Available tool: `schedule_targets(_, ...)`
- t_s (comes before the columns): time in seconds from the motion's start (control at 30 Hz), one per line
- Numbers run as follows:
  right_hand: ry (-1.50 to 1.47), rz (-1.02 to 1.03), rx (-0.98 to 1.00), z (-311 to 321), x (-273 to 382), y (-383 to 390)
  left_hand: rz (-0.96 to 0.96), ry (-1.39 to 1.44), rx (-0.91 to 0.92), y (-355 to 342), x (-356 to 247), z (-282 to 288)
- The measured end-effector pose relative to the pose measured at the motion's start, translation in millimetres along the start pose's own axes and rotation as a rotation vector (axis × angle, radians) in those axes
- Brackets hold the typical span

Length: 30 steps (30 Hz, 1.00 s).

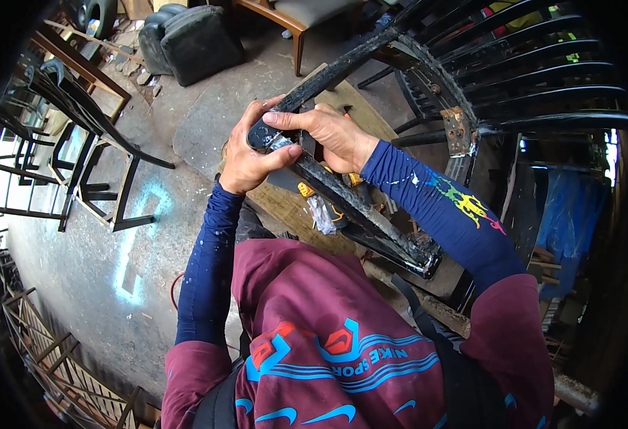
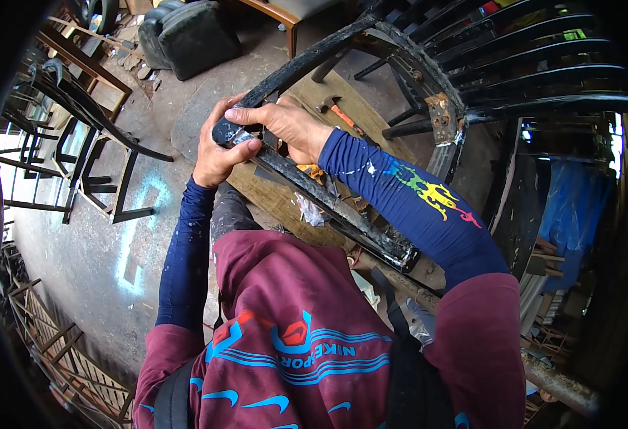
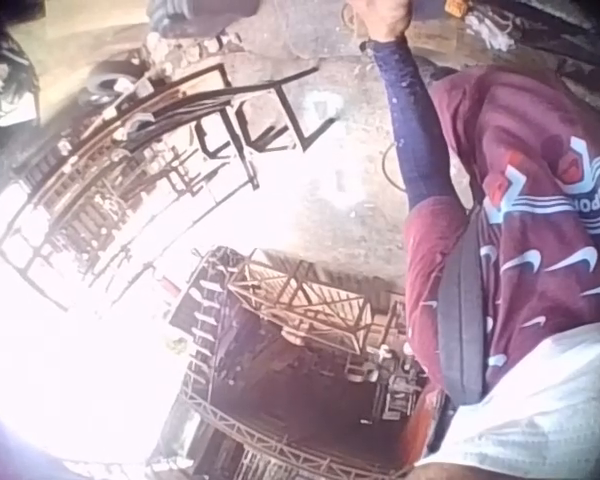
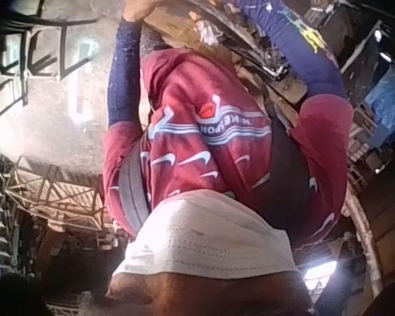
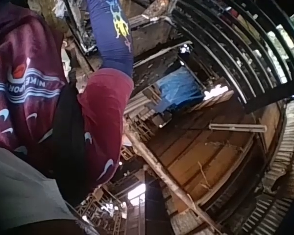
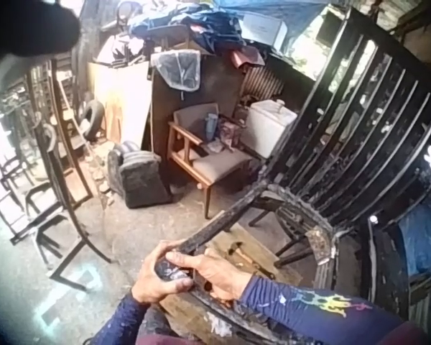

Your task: Repairing a wooden chair frame using wood filler, glue, a hammer, and a power drill.

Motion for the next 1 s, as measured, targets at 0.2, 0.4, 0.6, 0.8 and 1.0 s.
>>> schedule_targets(0.2,-0.005,0.137,-0.014,-5,-3,1,0.008,0.172,0.005,1,3,-5)
schedule_targets(0.4,0.005,0.143,-0.098,-8,-1,8,0.056,0.077,-0.020,8,7,-2)
schedule_targets(0.6,0.029,0.138,-0.145,-3,-10,-2,0.034,0.109,-0.042,10,9,-2)
schedule_targets(0.8,-0.011,0.144,-0.149,1,-16,1,0.001,0.073,-0.079,13,29,3)
schedule_targets(1.0,0.041,0.134,-0.168,-13,-2,11,-0.066,0.113,-0.082,13,19,8)
Point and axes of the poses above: each hand's wrist, its own y-axis away from the middle knuckle, its own z-axis out of the back of the hand, x = y × z, the point moved 8 cm from there along -y, towards the middle knuckle, and after that the axes turned 8 degrees about y, right-handed, at the moved point
